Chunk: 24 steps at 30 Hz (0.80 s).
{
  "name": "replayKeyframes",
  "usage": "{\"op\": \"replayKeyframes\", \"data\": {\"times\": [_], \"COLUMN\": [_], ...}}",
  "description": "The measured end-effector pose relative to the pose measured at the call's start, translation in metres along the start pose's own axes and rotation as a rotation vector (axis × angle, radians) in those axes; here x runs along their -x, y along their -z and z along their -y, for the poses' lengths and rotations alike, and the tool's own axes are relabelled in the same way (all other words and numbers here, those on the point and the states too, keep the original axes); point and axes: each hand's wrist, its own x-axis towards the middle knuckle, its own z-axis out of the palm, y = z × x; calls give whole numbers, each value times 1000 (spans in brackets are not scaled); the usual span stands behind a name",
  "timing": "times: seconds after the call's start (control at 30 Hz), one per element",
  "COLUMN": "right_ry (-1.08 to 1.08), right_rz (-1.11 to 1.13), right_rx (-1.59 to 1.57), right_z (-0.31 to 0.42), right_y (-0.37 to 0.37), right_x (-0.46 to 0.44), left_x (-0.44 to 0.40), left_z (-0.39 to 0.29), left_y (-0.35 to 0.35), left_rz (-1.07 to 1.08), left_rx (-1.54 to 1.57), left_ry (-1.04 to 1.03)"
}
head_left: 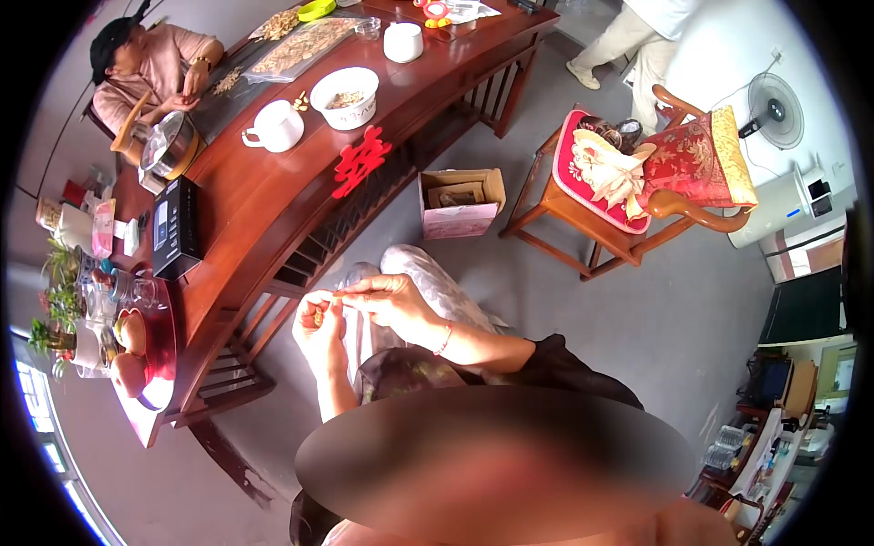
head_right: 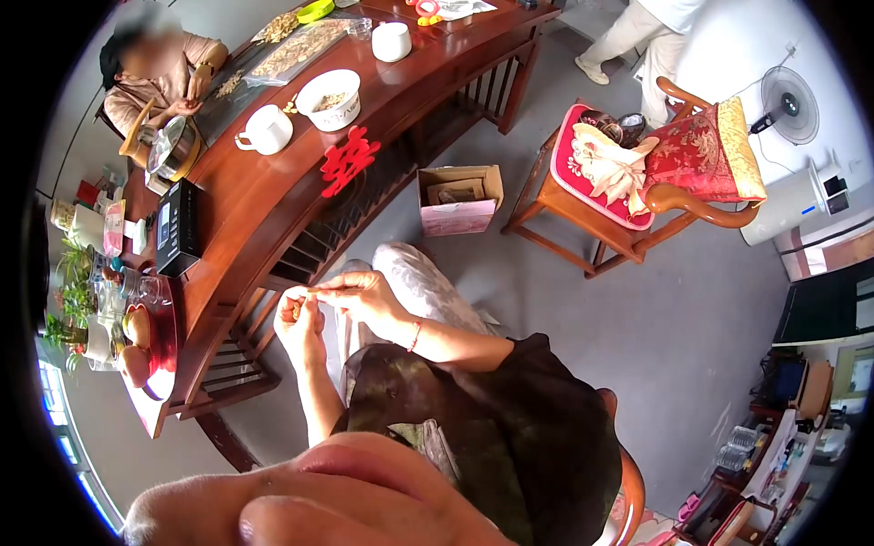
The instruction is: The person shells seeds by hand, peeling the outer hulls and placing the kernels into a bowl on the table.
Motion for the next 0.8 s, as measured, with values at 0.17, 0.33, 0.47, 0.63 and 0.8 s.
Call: {"op": "replayKeyframes", "data": {"times": [0.17,0.33,0.47,0.63,0.8], "right_ry": [-157,-151,-150,-3,27], "right_rz": [16,77,-22,61,169], "right_rx": [-257,-489,-593,-625,-553], "right_z": [-6,-9,17,73,81], "right_y": [2,15,27,43,37], "right_x": [-4,-16,-37,-78,-86], "left_x": [4,1,1,0,-4], "left_z": [-2,-2,-5,-9,-2], "left_y": [2,10,14,17,26], "left_rz": [-41,-24,-13,38,84], "left_rx": [11,149,199,341,449], "left_ry": [-20,63,91,177,202]}}
